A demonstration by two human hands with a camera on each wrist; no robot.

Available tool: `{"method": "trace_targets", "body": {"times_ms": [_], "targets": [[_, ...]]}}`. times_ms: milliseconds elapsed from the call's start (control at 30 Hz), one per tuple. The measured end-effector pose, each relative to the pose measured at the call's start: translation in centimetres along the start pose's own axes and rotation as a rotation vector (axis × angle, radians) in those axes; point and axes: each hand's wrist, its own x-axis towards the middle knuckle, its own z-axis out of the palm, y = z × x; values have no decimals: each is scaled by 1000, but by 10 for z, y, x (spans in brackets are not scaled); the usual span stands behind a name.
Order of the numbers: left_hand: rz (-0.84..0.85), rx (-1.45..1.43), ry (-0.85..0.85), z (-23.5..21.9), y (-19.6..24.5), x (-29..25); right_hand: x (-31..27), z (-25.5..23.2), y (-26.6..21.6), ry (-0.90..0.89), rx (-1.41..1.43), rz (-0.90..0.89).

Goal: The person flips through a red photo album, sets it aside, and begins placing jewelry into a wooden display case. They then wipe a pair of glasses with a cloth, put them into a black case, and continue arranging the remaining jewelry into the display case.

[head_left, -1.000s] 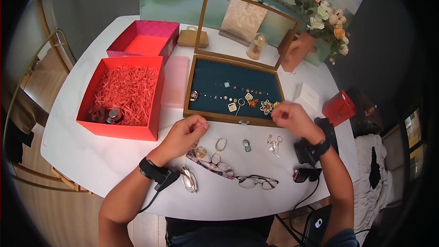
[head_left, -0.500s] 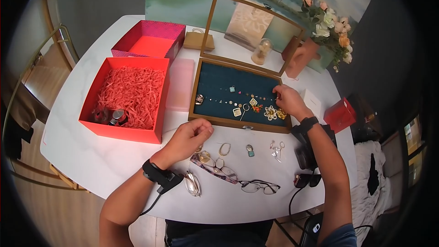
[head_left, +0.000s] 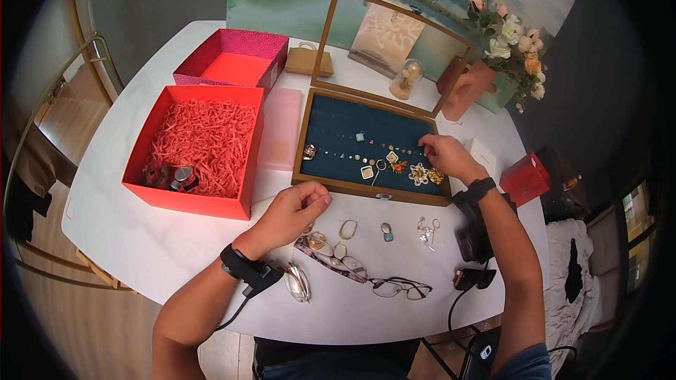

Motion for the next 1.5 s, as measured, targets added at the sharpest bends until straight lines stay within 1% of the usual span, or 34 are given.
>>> {"method": "trace_targets", "body": {"times_ms": [33, 100, 133, 200, 233, 300, 333, 367, 433, 500, 533, 567, 633, 700, 767, 800, 833, 867, 900, 967, 1000, 1067, 1100, 1167, 1200, 1233, 1300, 1333, 1367, 1433, 1467, 1500], "targets": [[0, 1, 2, 0, 0, 0, -1, 0, 2, 2, 0, 2], [-1, 3, -1, 0, 1, 0, -5, -1, 6, 104, 132, -6], [4, 14, 3, 0, 2, 0, -8, -2, 5, 104, 133, -4], [4, 24, 4, -1, 3, -1, -20, -8, -4, 150, 273, -4], [-11, 15, 1, -1, 3, -1, -29, -10, -12, 148, 273, 0], [-24, 5, -6, 0, 1, 0, -50, -15, -33, 46, 321, -31], [-22, 13, -8, -1, 0, 0, -62, -20, -47, -25, 260, -52], [-19, 21, -11, -1, 0, 0, -74, -19, -53, -75, 251, -55], [-18, 16, -9, 0, 2, -1, -92, -12, -58, -203, 124, -132], [-16, 10, -6, 1, 3, -1, -111, -2, -61, -201, 73, -147], [-29, 2, -9, 1, 3, -1, -117, -2, -67, -242, 67, -96], [-41, -6, -11, 1, 3, -1, -122, 2, -68, -240, 68, -92], [-36, 2, -10, 1, 1, -1, -129, 12, -66, -267, 44, 26], [-32, 10, -9, 1, 0, -1, -131, 21, -63, -268, 28, 63], [-24, 3, -12, 0, -1, -1, -133, 24, -62, -231, 170, 118], [-23, 4, -13, 0, -1, -1, -133, 25, -61, -230, 170, 118], [-26, -9, -16, 0, -1, -1, -133, 26, -60, -227, 240, 133], [-28, -23, -19, 0, -2, 0, -133, 27, -58, -225, 309, 147], [-27, -22, -19, 0, -2, 0, -133, 27, -56, -224, 308, 147], [-25, -7, -14, 0, -3, -1, -131, 28, -52, -289, 452, 181], [-24, -7, -11, -1, -1, -1, -130, 23, -52, -290, 451, 178], [-56, -23, -46, -1, 4, -2, -127, 9, -53, -302, 584, 249], [-56, -23, -45, -1, 4, -2, -123, 4, -51, -302, 584, 248], [-54, -4, -48, -1, 4, -2, -115, -8, -47, -292, 875, 279], [-52, -3, -46, -1, 4, -2, -110, -17, -51, -248, 874, 272], [-66, 2, -50, -1, 3, -1, -102, -19, -47, -247, 872, 267], [-82, 11, -45, -2, 3, -2, -85, -21, -37, -170, 908, 216], [-80, 4, -51, -1, 4, -2, -76, -24, -40, -136, 929, 196], [-77, -3, -58, -1, 4, -2, -65, -25, -46, -138, 931, 187], [-85, 0, -53, 0, 2, -2, -41, -25, -59, -29, 861, 118], [-40, -13, -36, 2, -1, -1, -28, -22, -65, -23, 879, 61], [6, -27, -18, 3, -3, -1, -14, -20, -72, -25, 878, 52]]}}
